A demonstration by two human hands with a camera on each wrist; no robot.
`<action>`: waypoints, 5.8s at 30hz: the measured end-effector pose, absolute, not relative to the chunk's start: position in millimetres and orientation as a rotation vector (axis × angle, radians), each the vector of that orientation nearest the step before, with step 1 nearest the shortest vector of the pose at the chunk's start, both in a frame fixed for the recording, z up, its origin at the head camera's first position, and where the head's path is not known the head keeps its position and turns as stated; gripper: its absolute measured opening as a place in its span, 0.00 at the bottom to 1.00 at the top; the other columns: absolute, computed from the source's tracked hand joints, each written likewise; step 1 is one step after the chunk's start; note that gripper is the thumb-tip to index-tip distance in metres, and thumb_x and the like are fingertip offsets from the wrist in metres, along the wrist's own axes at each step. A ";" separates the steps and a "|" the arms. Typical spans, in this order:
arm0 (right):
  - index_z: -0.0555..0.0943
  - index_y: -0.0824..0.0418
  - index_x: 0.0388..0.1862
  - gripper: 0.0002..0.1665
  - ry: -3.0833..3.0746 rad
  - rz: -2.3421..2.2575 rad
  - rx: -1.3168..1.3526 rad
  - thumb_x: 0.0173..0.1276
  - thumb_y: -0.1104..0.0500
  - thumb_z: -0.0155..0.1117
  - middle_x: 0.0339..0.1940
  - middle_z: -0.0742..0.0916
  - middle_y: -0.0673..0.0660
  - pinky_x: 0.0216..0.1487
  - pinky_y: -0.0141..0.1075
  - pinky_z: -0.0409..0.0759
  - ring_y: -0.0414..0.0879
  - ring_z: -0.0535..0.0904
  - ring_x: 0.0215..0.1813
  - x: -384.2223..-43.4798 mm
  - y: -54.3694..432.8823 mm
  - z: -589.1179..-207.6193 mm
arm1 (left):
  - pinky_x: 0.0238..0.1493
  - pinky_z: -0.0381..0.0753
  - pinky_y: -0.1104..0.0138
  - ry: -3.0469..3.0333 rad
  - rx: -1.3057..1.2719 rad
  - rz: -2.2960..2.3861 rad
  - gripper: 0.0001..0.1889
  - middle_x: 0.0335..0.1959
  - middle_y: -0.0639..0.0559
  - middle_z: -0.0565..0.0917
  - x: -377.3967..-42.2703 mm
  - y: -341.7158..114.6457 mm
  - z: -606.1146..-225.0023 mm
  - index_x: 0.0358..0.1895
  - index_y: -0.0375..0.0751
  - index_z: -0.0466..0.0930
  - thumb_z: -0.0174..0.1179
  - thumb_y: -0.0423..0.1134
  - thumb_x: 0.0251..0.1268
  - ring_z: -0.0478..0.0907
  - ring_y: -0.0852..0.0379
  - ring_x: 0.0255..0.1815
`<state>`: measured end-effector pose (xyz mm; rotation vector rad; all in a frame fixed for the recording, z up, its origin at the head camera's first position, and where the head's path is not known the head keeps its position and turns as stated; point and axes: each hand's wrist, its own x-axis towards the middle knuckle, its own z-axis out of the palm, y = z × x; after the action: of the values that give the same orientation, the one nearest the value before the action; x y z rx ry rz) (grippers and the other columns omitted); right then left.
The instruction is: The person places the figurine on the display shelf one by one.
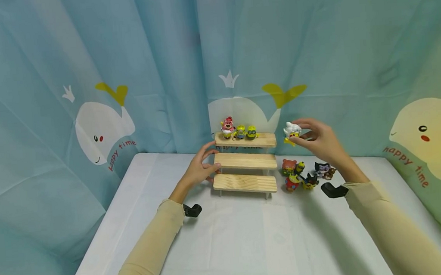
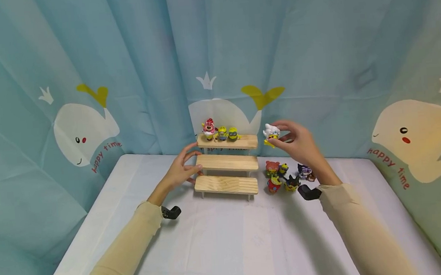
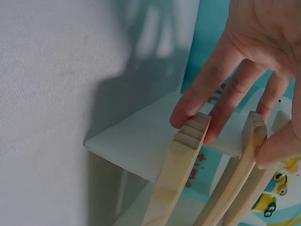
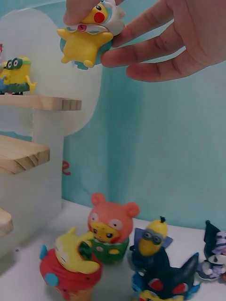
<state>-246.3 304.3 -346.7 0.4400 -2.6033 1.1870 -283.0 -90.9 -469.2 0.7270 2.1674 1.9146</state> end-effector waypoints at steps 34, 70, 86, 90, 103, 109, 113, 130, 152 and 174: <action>0.79 0.53 0.68 0.29 -2.497 1.229 0.431 0.70 0.55 0.74 0.64 0.82 0.65 0.35 0.31 0.82 0.59 0.85 0.45 -286.6 246.6 -375.3 | 0.29 0.79 0.30 2.119 0.745 1.935 0.39 0.78 0.39 0.63 -285.0 -91.6 -472.1 0.80 0.71 0.54 0.61 0.37 0.76 0.85 0.30 0.45; 0.77 0.55 0.70 0.29 -2.468 1.185 0.457 0.72 0.57 0.71 0.64 0.81 0.67 0.33 0.31 0.79 0.58 0.84 0.41 -291.1 237.9 -382.8 | 0.27 0.81 0.33 2.166 0.738 1.918 0.39 0.77 0.41 0.65 -286.7 -91.1 -473.7 0.81 0.68 0.53 0.62 0.38 0.76 0.86 0.34 0.42; 0.71 0.59 0.74 0.35 -2.494 1.099 0.579 0.71 0.59 0.72 0.62 0.81 0.70 0.35 0.37 0.83 0.60 0.85 0.39 -289.2 245.0 -377.9 | 0.28 0.79 0.31 2.154 0.742 1.925 0.40 0.78 0.40 0.64 -284.8 -91.6 -473.8 0.82 0.67 0.52 0.62 0.37 0.76 0.85 0.32 0.43; 0.68 0.60 0.77 0.38 -2.499 1.106 0.642 0.71 0.61 0.71 0.63 0.80 0.70 0.35 0.36 0.85 0.61 0.85 0.39 -283.3 251.4 -374.2 | 0.28 0.80 0.32 2.169 0.737 1.914 0.39 0.77 0.41 0.64 -285.1 -90.9 -473.5 0.81 0.70 0.53 0.62 0.38 0.76 0.86 0.34 0.43; 0.64 0.59 0.80 0.44 -2.542 1.105 0.665 0.69 0.64 0.72 0.68 0.76 0.71 0.39 0.34 0.86 0.60 0.85 0.44 -255.6 274.5 -374.8 | 0.28 0.80 0.32 2.159 0.728 1.917 0.39 0.77 0.44 0.65 -286.8 -91.5 -475.3 0.80 0.74 0.53 0.62 0.39 0.76 0.86 0.36 0.43; 0.64 0.56 0.81 0.46 -2.535 1.083 0.687 0.67 0.67 0.74 0.68 0.77 0.69 0.41 0.28 0.83 0.54 0.84 0.45 -238.4 285.0 -371.9 | 0.30 0.77 0.28 2.117 0.743 1.934 0.40 0.78 0.39 0.62 -286.2 -92.4 -473.2 0.83 0.65 0.50 0.61 0.35 0.77 0.84 0.27 0.46; 0.64 0.52 0.81 0.47 -2.551 1.037 0.666 0.67 0.66 0.74 0.67 0.78 0.67 0.43 0.32 0.85 0.49 0.84 0.44 -229.3 294.2 -372.9 | 0.32 0.74 0.24 2.079 0.751 1.950 0.40 0.78 0.35 0.61 -279.0 -92.5 -461.3 0.83 0.58 0.50 0.60 0.32 0.77 0.81 0.22 0.48; 0.71 0.55 0.77 0.39 -2.548 0.990 0.538 0.68 0.66 0.73 0.62 0.82 0.66 0.42 0.22 0.81 0.33 0.82 0.44 -197.6 339.7 -409.3 | 0.31 0.76 0.26 2.080 0.729 1.951 0.40 0.78 0.34 0.61 -272.2 -92.2 -450.5 0.83 0.57 0.51 0.60 0.31 0.76 0.83 0.26 0.45; 0.73 0.68 0.67 0.32 -2.659 1.105 0.515 0.65 0.74 0.72 0.60 0.81 0.72 0.44 0.29 0.86 0.53 0.86 0.46 -181.0 374.6 -472.7 | 0.30 0.76 0.27 2.111 0.712 1.949 0.40 0.78 0.38 0.62 -285.5 -92.1 -472.6 0.82 0.64 0.51 0.61 0.35 0.76 0.84 0.27 0.45; 0.75 0.65 0.59 0.24 -2.730 1.086 0.437 0.66 0.71 0.72 0.56 0.84 0.77 0.39 0.30 0.84 0.50 0.88 0.42 -188.0 370.2 -479.8 | 0.28 0.80 0.32 2.140 0.722 1.935 0.40 0.78 0.40 0.63 -287.1 -92.2 -474.9 0.81 0.69 0.53 0.62 0.37 0.76 0.88 0.40 0.40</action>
<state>-188.0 370.2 -479.8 0.4373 -2.7305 1.0864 -287.1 -92.2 -474.9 0.7219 2.1398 1.9348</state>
